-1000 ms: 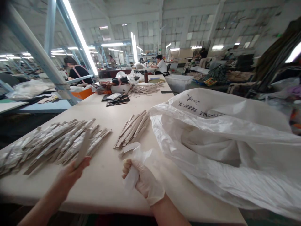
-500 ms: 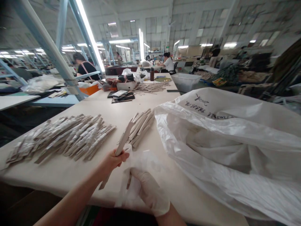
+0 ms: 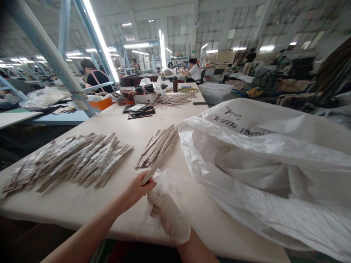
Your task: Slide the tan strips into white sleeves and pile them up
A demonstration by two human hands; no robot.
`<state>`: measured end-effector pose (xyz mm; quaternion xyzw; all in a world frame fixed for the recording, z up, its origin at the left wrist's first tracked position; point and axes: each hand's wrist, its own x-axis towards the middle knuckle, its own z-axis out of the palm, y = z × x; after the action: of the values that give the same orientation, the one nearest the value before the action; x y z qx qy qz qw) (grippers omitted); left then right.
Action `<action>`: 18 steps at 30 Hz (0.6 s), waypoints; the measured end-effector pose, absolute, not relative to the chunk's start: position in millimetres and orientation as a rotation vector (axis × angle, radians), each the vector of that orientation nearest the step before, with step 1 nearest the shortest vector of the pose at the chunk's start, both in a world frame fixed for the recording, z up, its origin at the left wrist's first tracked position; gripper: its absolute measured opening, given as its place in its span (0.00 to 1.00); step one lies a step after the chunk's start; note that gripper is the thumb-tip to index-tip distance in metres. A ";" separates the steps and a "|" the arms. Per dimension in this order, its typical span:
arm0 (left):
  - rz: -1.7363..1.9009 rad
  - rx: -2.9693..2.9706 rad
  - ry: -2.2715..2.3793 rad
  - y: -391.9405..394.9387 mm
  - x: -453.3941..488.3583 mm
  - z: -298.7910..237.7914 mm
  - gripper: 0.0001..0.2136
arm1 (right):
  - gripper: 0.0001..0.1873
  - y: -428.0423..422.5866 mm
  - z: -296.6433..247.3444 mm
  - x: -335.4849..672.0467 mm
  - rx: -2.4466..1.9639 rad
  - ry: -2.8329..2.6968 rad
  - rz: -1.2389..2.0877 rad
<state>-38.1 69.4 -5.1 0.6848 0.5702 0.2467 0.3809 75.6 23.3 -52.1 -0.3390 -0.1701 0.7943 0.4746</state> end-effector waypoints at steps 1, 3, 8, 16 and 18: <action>0.628 1.751 1.464 69.0 -39.3 -6.7 0.06 | 0.12 23.9 -52.1 75.8 -0.881 -0.443 1.935; 0.620 1.751 1.481 68.3 -42.4 -9.4 0.06 | 0.10 24.3 -51.7 79.0 -0.989 -0.508 1.930; 0.578 1.780 1.475 68.5 -45.2 -11.2 0.06 | 0.10 22.0 -43.6 92.1 -1.151 -0.709 1.919; 0.610 1.755 1.446 76.6 -50.4 -7.3 0.07 | 0.13 13.4 -51.3 91.0 -1.138 -0.860 1.925; 0.630 1.693 1.444 79.7 -49.8 -9.7 0.07 | 0.10 9.6 -54.6 90.2 -1.150 -0.941 1.982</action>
<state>-49.8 79.7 -9.7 0.6700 0.5717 0.2492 0.4027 90.2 9.6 -54.6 -0.4388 -0.3590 0.7563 0.3265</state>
